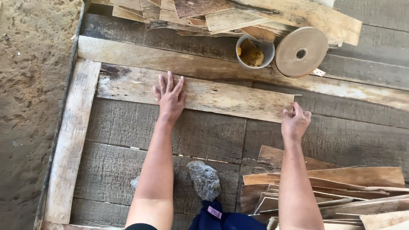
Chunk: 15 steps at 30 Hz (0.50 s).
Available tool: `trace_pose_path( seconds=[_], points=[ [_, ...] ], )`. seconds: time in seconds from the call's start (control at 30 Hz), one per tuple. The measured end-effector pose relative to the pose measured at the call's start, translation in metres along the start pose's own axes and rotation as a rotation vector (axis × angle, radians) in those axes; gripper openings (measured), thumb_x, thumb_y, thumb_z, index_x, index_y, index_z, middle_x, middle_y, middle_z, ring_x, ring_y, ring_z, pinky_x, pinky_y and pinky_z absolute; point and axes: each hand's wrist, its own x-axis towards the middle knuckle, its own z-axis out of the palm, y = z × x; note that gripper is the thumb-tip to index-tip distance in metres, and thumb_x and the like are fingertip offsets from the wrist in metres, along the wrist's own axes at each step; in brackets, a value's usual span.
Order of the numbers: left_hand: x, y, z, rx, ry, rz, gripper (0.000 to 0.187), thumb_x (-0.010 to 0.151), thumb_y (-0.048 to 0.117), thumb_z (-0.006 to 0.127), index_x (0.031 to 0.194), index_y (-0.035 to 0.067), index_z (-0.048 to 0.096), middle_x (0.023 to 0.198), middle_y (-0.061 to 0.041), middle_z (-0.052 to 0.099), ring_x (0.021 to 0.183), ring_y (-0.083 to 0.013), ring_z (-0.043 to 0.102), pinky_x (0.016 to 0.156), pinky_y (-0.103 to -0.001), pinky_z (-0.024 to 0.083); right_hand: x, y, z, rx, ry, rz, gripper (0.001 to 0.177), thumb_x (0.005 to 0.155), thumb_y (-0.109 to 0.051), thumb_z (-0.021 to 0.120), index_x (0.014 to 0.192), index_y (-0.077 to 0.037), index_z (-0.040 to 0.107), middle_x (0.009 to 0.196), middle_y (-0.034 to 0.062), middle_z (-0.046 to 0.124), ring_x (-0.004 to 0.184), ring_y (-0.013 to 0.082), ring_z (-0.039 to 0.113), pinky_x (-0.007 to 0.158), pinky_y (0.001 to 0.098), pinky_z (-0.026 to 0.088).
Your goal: The person repeatedly picks up thin wooden planks from a pile, places them on a wooden work surface, and adjusts their positions. The person uses both hands to handle the planks and occasionally uses a stone to press them down.
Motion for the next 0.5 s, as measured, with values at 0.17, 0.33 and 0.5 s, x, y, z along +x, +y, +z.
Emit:
trace_pose_path(
  seconds=[0.17, 0.33, 0.5],
  points=[
    [-0.001, 0.000, -0.003, 0.003, 0.053, 0.054, 0.065, 0.095, 0.031, 0.071, 0.156, 0.038, 0.046, 0.172, -0.006, 0.010, 0.154, -0.0463, 0.008, 0.116, -0.077, 0.012, 0.003, -0.018, -0.046, 0.152, -0.133, 0.079, 0.053, 0.086, -0.015, 0.079, 0.136, -0.003, 0.067, 0.101, 0.0152, 0.058, 0.096, 0.0345, 0.066, 0.092, 0.0437, 0.052],
    [-0.018, 0.032, -0.027, 0.033, 0.128, 0.155, 0.070, 0.095, 0.026, 0.073, 0.160, 0.030, 0.047, 0.171, -0.010, 0.005, 0.152, -0.0492, 0.003, 0.112, -0.081, 0.009, -0.015, -0.027, -0.154, 0.330, -0.270, 0.029, 0.037, 0.094, -0.013, 0.074, 0.131, -0.010, 0.071, 0.104, 0.0117, 0.061, 0.090, 0.0207, 0.067, 0.086, 0.0333, 0.054],
    [-0.080, 0.121, -0.035, -0.407, 0.072, 0.310, 0.027, 0.097, 0.019, 0.066, 0.124, 0.012, 0.069, 0.126, -0.016, 0.066, 0.125, -0.0391, 0.059, 0.106, -0.050, 0.046, -0.073, -0.007, -0.243, 0.105, -0.584, 0.063, 0.021, 0.091, -0.019, 0.075, 0.112, -0.024, 0.079, 0.098, 0.0040, 0.073, 0.091, 0.0195, 0.069, 0.083, 0.0357, 0.054]
  ],
)
